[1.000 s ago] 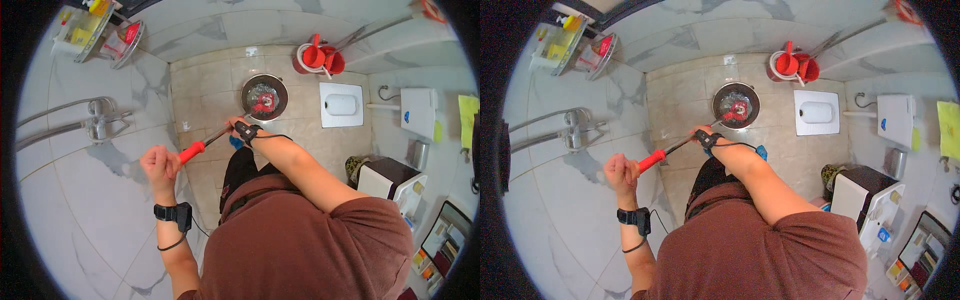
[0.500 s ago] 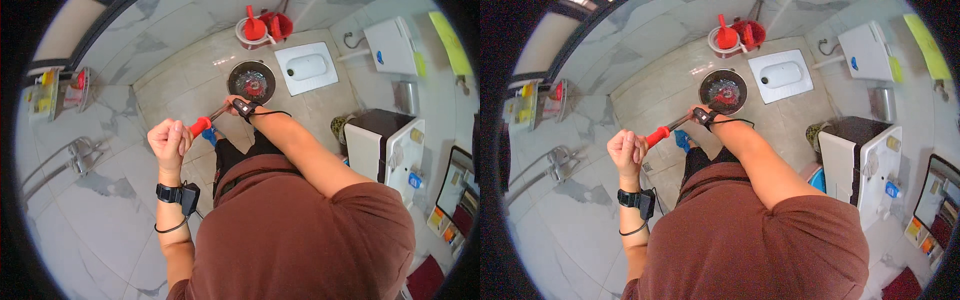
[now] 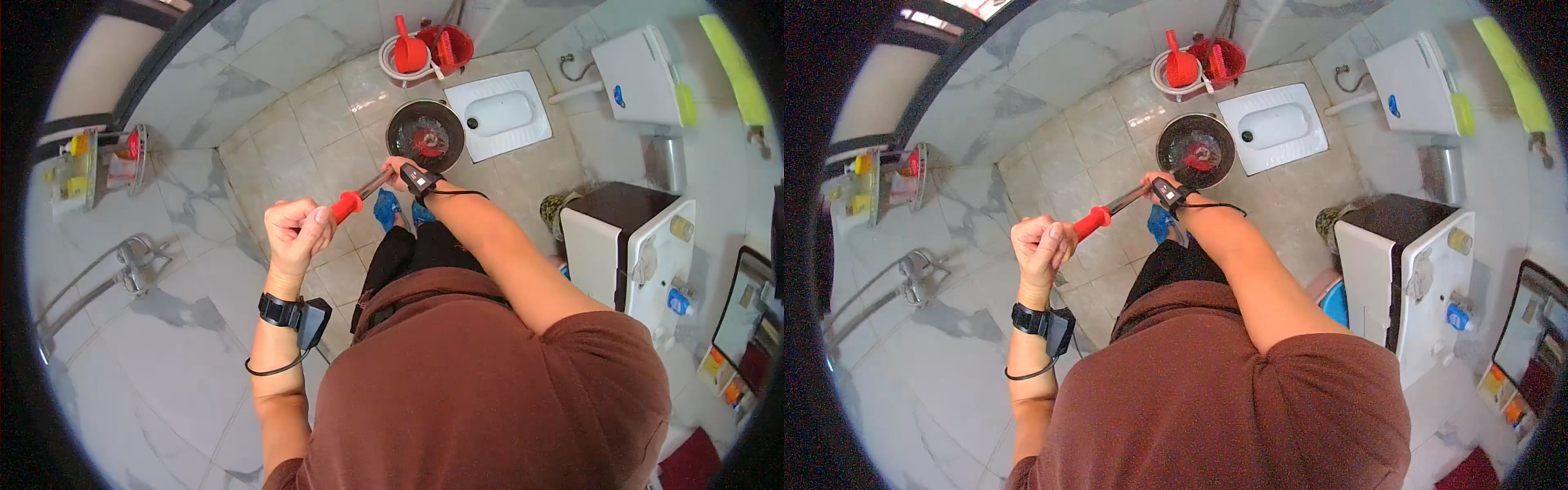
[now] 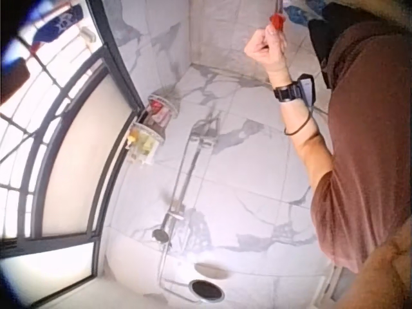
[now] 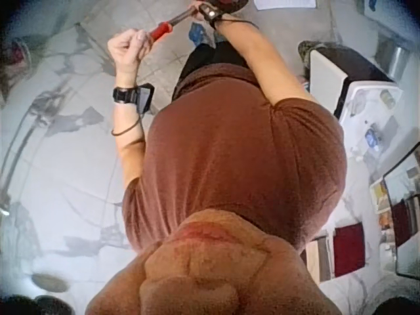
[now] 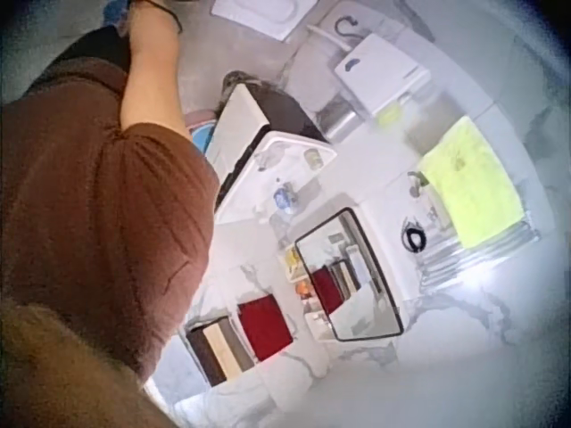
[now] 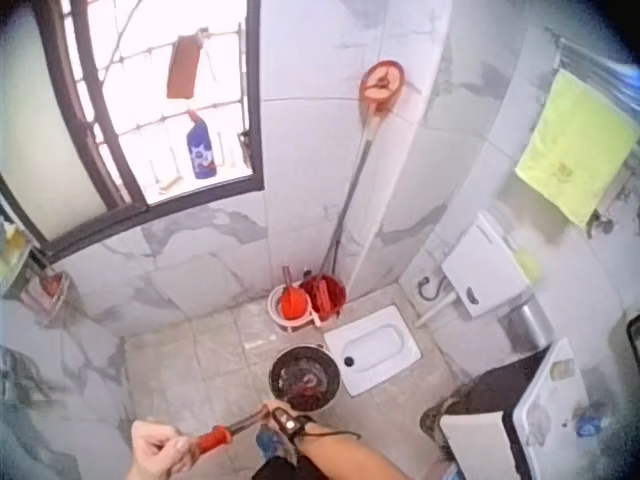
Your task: The person rinses a mop head in a bucket of water, plunges it repeatedly to clean it, and then turns on a faucet to refill the bucket.
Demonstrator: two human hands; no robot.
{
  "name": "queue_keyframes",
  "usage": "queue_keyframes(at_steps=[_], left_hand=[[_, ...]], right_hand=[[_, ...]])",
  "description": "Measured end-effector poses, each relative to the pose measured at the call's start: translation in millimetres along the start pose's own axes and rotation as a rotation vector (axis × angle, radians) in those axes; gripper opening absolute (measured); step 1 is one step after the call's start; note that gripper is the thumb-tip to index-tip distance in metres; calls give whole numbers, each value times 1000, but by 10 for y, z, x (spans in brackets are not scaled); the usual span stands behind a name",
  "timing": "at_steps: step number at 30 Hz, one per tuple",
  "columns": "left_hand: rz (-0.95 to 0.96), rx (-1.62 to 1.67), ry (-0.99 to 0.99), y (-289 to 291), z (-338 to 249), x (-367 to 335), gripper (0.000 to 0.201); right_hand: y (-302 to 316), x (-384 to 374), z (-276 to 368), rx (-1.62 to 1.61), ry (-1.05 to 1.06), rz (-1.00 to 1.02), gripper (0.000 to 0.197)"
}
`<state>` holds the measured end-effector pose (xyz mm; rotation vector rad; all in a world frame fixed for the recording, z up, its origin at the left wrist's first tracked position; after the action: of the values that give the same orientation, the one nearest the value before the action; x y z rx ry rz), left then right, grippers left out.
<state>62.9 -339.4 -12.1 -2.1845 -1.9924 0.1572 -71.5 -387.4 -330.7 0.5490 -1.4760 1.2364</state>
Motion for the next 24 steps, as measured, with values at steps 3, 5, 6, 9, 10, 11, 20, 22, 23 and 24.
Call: queue_keyframes(at_steps=[3, 5, 6, 9, 10, 11, 20, 22, 23, 24], left_hand=[[70, 88, 5, -131, -47, -212, 37], [23, 146, 22, 28, -16, -170, 37], [-22, 154, -21, 167, -24, -87, 36], [-6, 195, -123, 207, -260, -298, 36], [21, 214, -179, 190, -407, -372, 36], [18, 214, -175, 181, -525, -404, 36], [300, 219, -460, -248, -1263, -533, 32], [202, 99, -357, -427, -1090, -591, 34], [175, 21, -315, -507, -970, -593, 35], [174, 15, -213, -625, -814, -650, 35]], right_hand=[[459, -519, 360, 153, 203, 317, 7], [430, -682, 272, 517, 661, 648, 9], [188, -469, 206, 672, 872, 621, 10], [-40, -319, 388, 135, 404, 249, 7], [-36, -322, 369, -186, 57, 101, 6], [-126, -190, 400, -105, 75, 128, 7], [-439, 1158, 622, -113, 86, 185, 11], [-221, 852, 630, -182, 59, 225, 2], [-131, 762, 611, -182, 38, 192, 2], [6, 656, 659, -194, 29, 147, 2]])
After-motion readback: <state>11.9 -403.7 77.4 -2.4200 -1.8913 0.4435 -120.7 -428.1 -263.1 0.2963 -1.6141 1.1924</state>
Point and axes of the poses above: each hand's wrist, its own x-axis away from the middle knuckle, its own y-axis out of the back of the hand, z = x × y, the point moved 3 cm from there along -x, towards the middle knuckle, and after that the axes turned 6 degrees about x, right-handed, at the moved point
